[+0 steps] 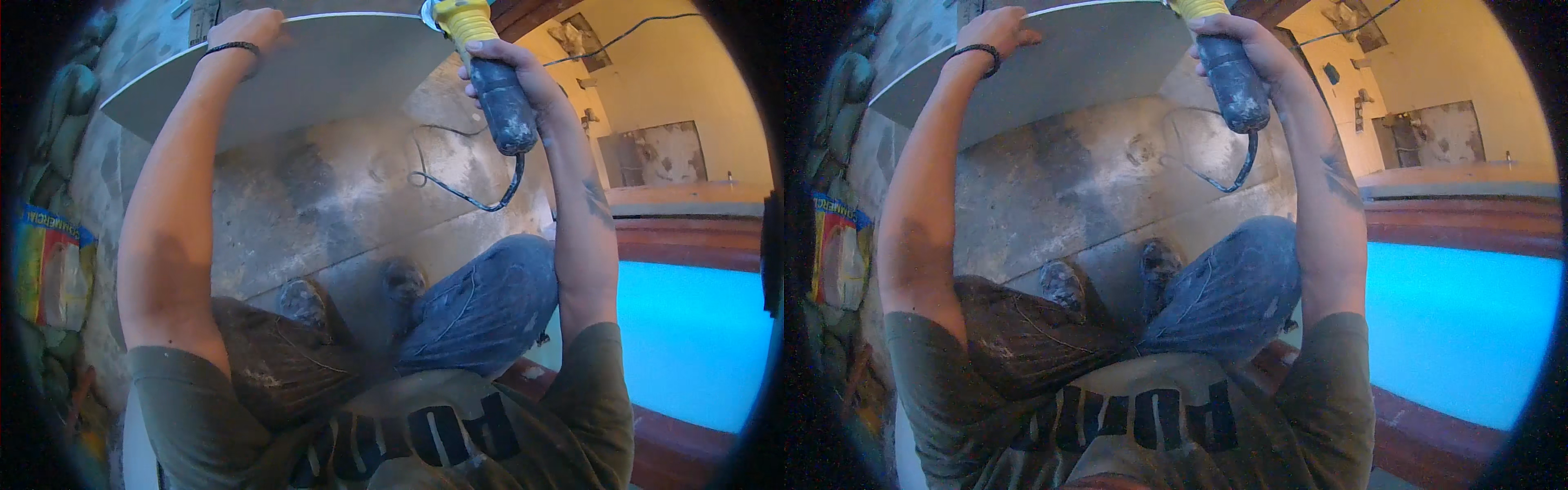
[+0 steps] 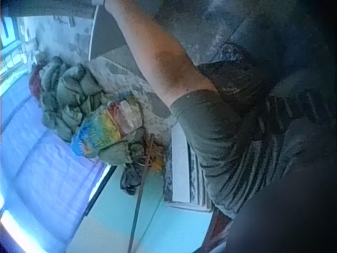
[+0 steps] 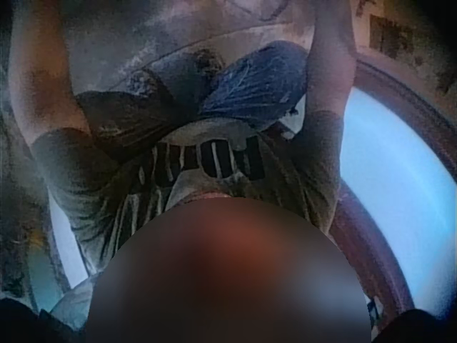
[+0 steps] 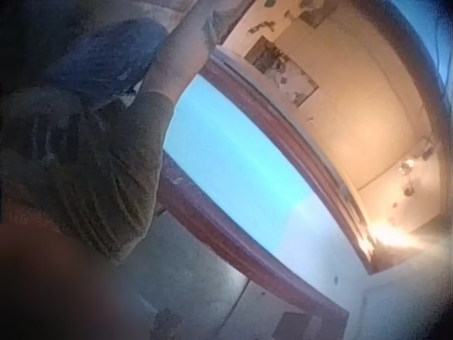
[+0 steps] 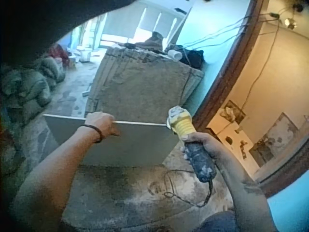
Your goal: The person uses an angle grinder to smooth the edge of a tile and then places the tile onto a floor surface.
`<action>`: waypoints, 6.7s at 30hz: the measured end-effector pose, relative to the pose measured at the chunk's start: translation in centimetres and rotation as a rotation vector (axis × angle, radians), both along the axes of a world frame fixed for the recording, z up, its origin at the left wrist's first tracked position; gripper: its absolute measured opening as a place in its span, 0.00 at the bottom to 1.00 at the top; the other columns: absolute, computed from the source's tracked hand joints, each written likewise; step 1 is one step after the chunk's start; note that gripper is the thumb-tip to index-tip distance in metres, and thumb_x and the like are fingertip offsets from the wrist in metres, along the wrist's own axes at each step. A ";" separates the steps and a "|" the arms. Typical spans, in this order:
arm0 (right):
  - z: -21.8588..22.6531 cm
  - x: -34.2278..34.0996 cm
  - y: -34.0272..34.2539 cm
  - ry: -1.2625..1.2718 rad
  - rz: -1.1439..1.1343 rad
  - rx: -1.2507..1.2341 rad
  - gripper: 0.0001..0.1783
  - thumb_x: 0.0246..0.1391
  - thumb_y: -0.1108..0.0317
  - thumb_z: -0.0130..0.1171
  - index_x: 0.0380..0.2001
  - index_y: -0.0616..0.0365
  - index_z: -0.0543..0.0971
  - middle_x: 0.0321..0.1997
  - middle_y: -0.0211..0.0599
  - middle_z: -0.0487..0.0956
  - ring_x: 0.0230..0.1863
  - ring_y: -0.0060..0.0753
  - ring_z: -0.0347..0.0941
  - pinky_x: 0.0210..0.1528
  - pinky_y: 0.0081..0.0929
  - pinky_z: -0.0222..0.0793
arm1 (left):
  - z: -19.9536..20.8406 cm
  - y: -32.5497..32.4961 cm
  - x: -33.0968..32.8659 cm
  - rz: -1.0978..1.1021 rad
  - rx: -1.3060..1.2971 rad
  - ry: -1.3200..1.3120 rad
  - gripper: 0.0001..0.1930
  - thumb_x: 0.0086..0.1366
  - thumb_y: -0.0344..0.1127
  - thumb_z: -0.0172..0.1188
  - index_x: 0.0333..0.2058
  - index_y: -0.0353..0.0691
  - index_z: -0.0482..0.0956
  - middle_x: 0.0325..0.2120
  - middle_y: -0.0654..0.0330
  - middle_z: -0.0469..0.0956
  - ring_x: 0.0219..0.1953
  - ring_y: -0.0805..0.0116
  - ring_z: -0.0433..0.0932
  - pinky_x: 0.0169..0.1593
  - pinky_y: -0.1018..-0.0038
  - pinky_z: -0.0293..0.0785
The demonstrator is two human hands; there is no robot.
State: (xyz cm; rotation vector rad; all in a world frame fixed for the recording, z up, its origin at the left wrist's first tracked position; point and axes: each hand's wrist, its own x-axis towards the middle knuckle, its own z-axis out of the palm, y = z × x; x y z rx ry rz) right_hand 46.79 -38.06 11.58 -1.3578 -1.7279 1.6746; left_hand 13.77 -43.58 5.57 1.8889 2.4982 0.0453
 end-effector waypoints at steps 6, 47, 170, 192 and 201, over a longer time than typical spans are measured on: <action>0.0 0.4 0.5 -0.012 -0.006 -0.013 0.26 0.52 0.52 0.65 0.44 0.63 0.74 0.34 0.38 0.81 0.27 0.26 0.80 0.28 0.24 0.80 | -0.5 0.0 -0.4 -0.003 0.050 -0.041 0.24 0.55 0.59 0.67 0.37 0.44 0.85 0.37 0.52 0.84 0.45 0.50 0.82 0.46 0.56 0.77; 0.0 0.4 0.2 -0.023 -0.024 -0.023 0.28 0.52 0.51 0.66 0.45 0.63 0.73 0.34 0.38 0.81 0.28 0.24 0.80 0.28 0.22 0.80 | -0.1 -1.0 0.1 -0.037 0.069 -0.018 0.23 0.57 0.58 0.66 0.39 0.43 0.84 0.39 0.52 0.84 0.46 0.50 0.82 0.47 0.56 0.77; 0.3 -0.3 -0.4 0.003 -0.023 0.016 0.27 0.53 0.52 0.65 0.46 0.63 0.72 0.33 0.39 0.80 0.26 0.26 0.80 0.28 0.23 0.81 | -0.1 -0.8 -0.6 -0.019 0.028 0.015 0.25 0.56 0.59 0.67 0.38 0.41 0.85 0.38 0.51 0.85 0.45 0.51 0.83 0.46 0.57 0.78; -0.3 0.5 0.0 0.006 -0.037 0.021 0.26 0.53 0.51 0.65 0.44 0.62 0.73 0.33 0.38 0.81 0.27 0.25 0.80 0.28 0.23 0.79 | -0.9 -0.6 0.0 0.000 0.011 0.001 0.24 0.56 0.59 0.67 0.39 0.44 0.84 0.39 0.52 0.84 0.46 0.51 0.82 0.47 0.56 0.78; -0.5 0.4 0.3 -0.007 -0.027 0.011 0.27 0.53 0.50 0.65 0.45 0.62 0.74 0.33 0.38 0.81 0.27 0.25 0.80 0.29 0.22 0.79 | -0.9 -0.4 -0.1 -0.012 0.023 0.019 0.25 0.56 0.59 0.67 0.41 0.43 0.84 0.39 0.53 0.84 0.46 0.52 0.82 0.47 0.57 0.78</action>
